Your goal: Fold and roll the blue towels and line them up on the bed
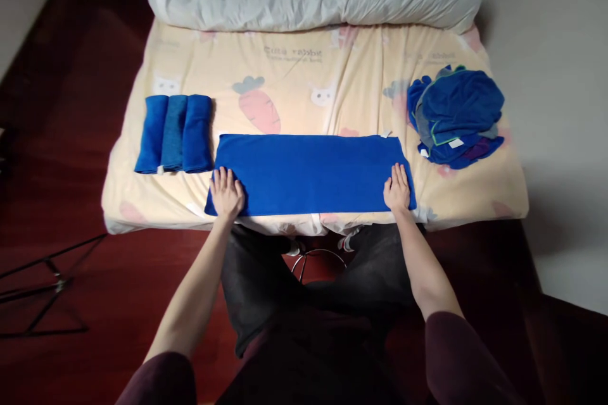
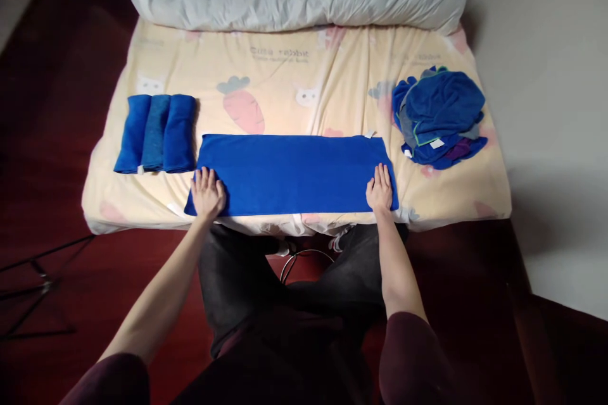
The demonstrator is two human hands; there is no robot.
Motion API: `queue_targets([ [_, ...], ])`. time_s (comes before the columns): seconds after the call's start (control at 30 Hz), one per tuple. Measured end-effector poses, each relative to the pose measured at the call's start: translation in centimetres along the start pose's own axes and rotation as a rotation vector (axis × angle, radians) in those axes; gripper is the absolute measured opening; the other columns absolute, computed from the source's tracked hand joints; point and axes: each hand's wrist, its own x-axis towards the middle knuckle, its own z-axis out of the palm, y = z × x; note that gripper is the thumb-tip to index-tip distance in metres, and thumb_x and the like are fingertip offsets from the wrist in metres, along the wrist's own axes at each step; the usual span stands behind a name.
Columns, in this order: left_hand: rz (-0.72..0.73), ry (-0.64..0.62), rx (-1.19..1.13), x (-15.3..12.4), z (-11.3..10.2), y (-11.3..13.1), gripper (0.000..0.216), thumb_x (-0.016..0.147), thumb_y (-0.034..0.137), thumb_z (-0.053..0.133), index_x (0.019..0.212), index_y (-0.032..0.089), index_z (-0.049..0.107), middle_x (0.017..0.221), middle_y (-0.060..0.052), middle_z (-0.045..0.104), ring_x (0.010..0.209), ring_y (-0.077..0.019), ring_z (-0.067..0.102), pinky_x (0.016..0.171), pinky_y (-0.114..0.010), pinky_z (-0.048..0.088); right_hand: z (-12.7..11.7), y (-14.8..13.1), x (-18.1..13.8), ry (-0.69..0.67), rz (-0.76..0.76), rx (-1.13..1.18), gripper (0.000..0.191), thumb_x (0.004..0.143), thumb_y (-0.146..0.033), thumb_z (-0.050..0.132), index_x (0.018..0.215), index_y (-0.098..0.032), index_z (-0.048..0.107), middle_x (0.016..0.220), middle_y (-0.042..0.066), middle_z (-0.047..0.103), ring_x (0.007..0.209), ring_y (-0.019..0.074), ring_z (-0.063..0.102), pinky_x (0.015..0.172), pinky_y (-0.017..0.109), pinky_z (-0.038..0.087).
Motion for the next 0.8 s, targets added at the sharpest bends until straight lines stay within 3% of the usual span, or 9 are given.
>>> queue_targets([
  [0.07,0.061,-0.022,0.005,-0.3,1.0,3.4,0.064,0.105,0.041,0.03,0.16,0.009,0.039,0.171,-0.016,0.024,0.162,-0.0319,0.008,0.131,-0.059,0.007,0.1,0.0,0.0,0.004,-0.001,-0.029,0.058,0.104,-0.025,0.029,0.154,-0.002,0.047,0.161,0.017,0.046,0.158,0.0238,0.03,0.129,0.046,0.031],
  [0.27,0.53,-0.243,-0.113,-0.5,6.0,16.8,0.064,0.106,0.045,0.034,0.164,0.019,0.035,0.174,-0.009,0.018,0.163,-0.0279,0.004,0.133,-0.054,0.008,0.3,0.3,-0.1,0.034,-0.02,-0.081,0.058,0.101,-0.022,0.033,0.155,-0.006,0.046,0.161,0.017,0.046,0.155,0.0254,0.036,0.129,0.052,0.027],
  [0.37,0.584,-0.256,-0.125,1.0,7.7,19.5,0.063,0.105,0.045,0.037,0.164,0.022,0.036,0.173,-0.008,0.021,0.163,-0.0283,0.007,0.133,-0.054,0.007,0.4,0.5,-0.1,0.053,-0.04,-0.081,0.059,0.099,-0.02,0.035,0.156,-0.006,0.044,0.16,0.018,0.047,0.155,0.0253,0.037,0.129,0.052,0.029],
  [0.47,0.546,-0.223,-0.084,3.4,7.8,17.5,0.062,0.105,0.047,0.038,0.162,0.024,0.039,0.172,-0.007,0.025,0.162,-0.0291,0.012,0.133,-0.055,0.007,0.4,0.7,-0.2,0.063,-0.06,-0.09,0.059,0.099,-0.02,0.035,0.156,-0.007,0.045,0.16,0.018,0.048,0.154,0.0258,0.038,0.127,0.052,0.031],
  [0.67,0.288,-0.137,-0.021,7.8,5.3,8.4,0.064,0.105,0.051,0.036,0.162,0.021,0.04,0.172,-0.008,0.025,0.162,-0.0318,0.014,0.131,-0.056,0.009,0.5,0.9,-0.2,0.085,-0.075,-0.098,0.057,0.1,-0.022,0.034,0.154,-0.008,0.048,0.159,0.017,0.049,0.153,0.0257,0.04,0.127,0.051,0.032],
  [0.8,0.158,-0.091,-0.003,9.7,3.8,3.8,0.066,0.105,0.052,0.035,0.162,0.019,0.039,0.173,-0.009,0.022,0.162,-0.0332,0.012,0.131,-0.058,0.008,0.5,0.9,-0.2,0.09,-0.078,-0.105,0.057,0.1,-0.023,0.035,0.154,-0.008,0.048,0.158,0.017,0.05,0.153,0.0261,0.041,0.127,0.051,0.033],
])
